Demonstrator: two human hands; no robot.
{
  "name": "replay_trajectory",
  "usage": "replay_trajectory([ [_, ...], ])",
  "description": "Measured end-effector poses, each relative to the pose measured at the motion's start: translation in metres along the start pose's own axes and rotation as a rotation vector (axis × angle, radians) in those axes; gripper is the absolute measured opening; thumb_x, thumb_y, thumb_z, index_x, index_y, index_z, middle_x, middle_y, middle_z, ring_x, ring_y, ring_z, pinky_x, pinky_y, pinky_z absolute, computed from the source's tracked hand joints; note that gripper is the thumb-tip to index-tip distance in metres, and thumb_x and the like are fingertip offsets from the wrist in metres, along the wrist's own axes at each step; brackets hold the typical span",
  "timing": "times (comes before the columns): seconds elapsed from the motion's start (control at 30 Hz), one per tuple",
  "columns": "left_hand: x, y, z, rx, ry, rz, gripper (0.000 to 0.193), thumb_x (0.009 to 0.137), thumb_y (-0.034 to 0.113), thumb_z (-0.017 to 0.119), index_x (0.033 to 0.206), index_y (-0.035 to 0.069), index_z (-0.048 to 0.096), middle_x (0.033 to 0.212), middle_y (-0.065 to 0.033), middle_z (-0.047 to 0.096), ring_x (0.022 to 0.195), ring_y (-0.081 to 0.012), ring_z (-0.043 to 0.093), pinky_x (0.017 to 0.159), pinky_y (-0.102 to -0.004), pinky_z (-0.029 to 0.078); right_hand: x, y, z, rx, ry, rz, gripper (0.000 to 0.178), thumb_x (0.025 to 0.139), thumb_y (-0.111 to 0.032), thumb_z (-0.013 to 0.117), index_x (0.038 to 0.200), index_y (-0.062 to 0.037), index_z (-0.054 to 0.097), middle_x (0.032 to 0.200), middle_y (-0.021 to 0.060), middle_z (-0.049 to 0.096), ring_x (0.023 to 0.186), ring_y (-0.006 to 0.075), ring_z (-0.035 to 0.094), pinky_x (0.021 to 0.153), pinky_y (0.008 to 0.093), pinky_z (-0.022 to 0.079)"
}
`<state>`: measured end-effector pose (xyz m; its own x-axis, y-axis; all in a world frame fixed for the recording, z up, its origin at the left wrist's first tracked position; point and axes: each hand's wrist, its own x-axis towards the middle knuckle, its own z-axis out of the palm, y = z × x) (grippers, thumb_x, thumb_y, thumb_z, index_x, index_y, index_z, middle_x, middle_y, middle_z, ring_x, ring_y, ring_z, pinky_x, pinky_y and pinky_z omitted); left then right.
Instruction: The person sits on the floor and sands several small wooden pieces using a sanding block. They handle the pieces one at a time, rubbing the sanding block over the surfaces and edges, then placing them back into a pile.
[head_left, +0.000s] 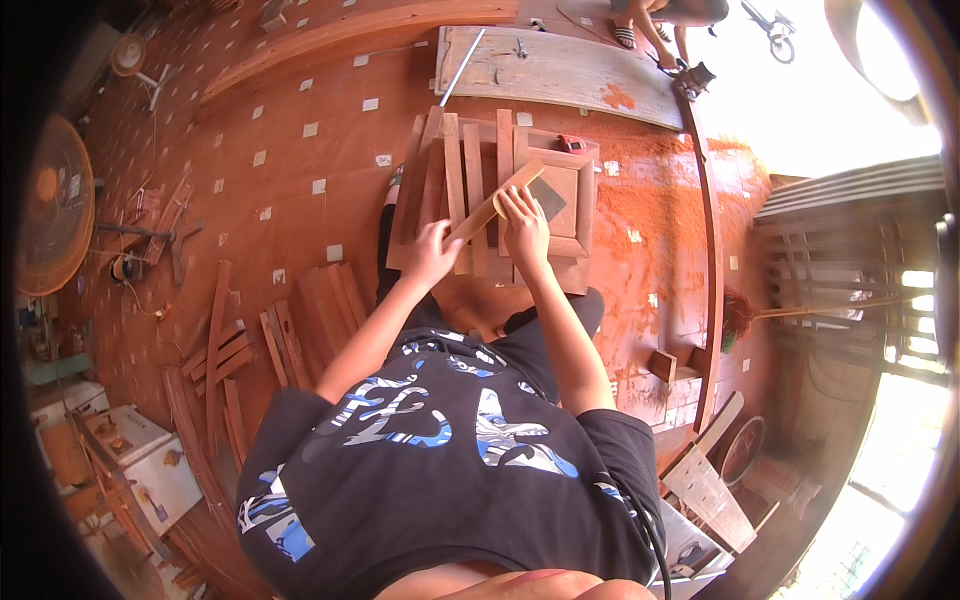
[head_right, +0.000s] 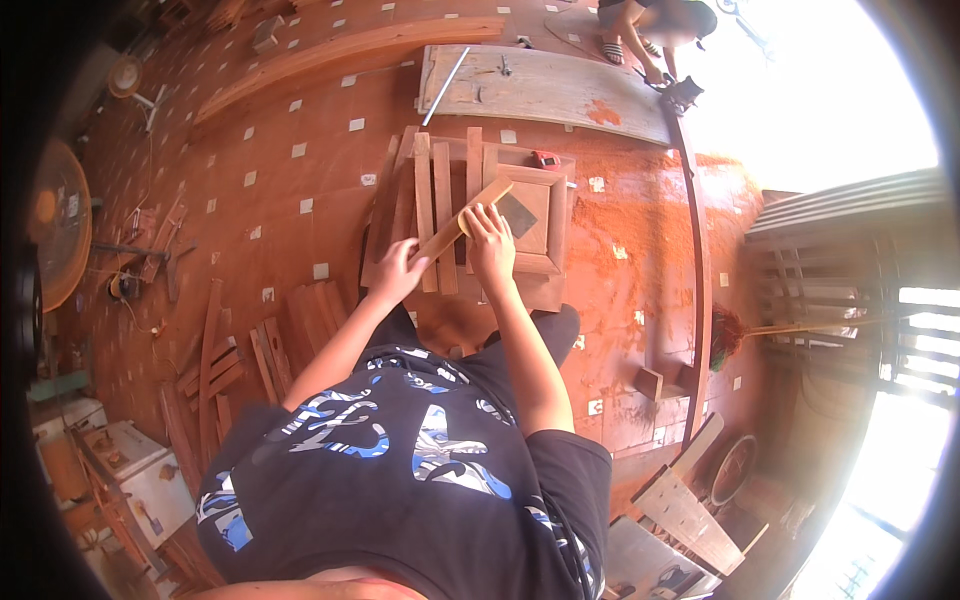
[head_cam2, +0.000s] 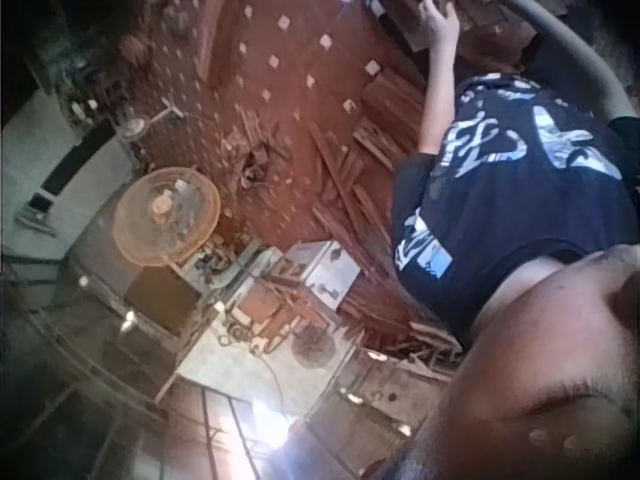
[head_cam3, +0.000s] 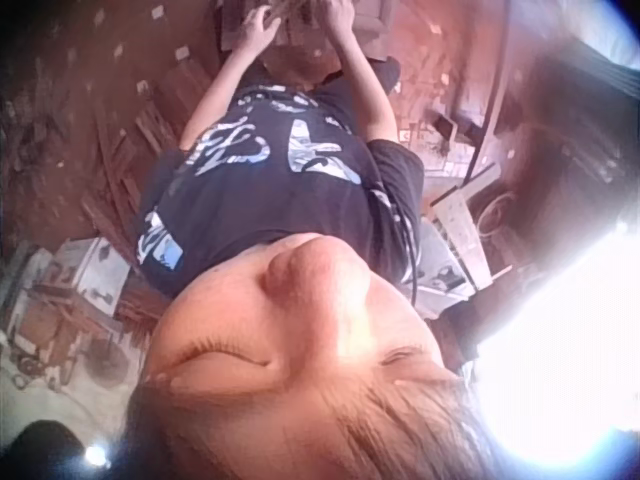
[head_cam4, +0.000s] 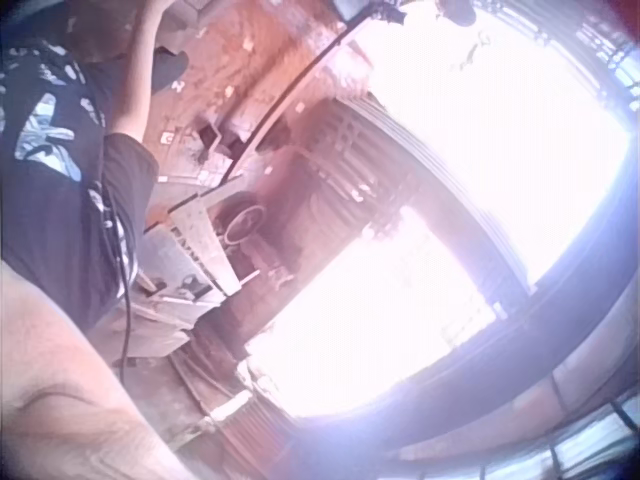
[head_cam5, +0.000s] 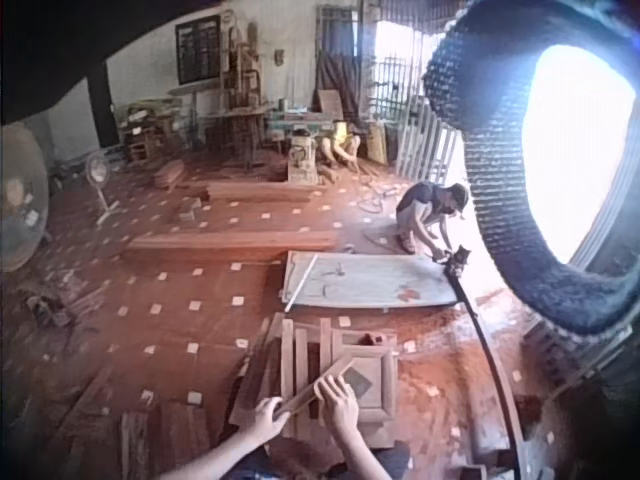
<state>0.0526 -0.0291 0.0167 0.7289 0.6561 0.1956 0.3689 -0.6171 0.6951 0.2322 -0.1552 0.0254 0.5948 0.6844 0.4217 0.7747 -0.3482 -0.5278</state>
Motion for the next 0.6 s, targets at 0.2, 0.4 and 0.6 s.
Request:
replay_trajectory([
  [0.2, 0.05, 0.034, 0.033, 0.223, -0.252, -0.205, 0.023, 0.101, 0.037, 0.058, 0.106, 0.016, 0.068, 0.107, -0.0155, 0.068, 0.104, -0.0365, 0.069, 0.072, -0.0532, 0.056, 0.002, 0.006, 0.0, 0.038, -0.061, 0.03, 0.042, 0.089, -0.001, 0.06, 0.129, -0.0096, 0.069, 0.136, 0.0135, 0.067, 0.134, 0.0375, 0.056, 0.111, 0.0513, 0.044],
  [0.4, 0.039, 0.036, 0.056, 0.396, -0.004, -0.122, 0.036, 0.103, 0.042, 0.054, 0.131, 0.023, 0.065, 0.144, -0.0195, 0.052, 0.138, -0.0402, 0.047, 0.096, -0.0603, 0.048, 0.012, 0.008, -0.005, 0.014, -0.205, 0.079, 0.042, 0.087, -0.001, 0.062, 0.128, -0.0093, 0.069, 0.136, 0.0131, 0.067, 0.135, 0.0362, 0.055, 0.112, 0.0509, 0.044],
  [0.6, 0.063, 0.045, 0.074, 0.299, -0.063, -0.313, 0.05, 0.104, 0.04, 0.049, 0.154, 0.029, 0.048, 0.168, -0.0172, 0.025, 0.157, -0.0391, 0.016, 0.115, -0.0666, 0.032, 0.013, -0.002, -0.005, -0.077, -0.225, 0.12, 0.053, 0.079, 0.006, 0.061, 0.129, -0.0109, 0.068, 0.137, 0.0152, 0.066, 0.136, 0.0369, 0.054, 0.112, 0.0508, 0.044],
])
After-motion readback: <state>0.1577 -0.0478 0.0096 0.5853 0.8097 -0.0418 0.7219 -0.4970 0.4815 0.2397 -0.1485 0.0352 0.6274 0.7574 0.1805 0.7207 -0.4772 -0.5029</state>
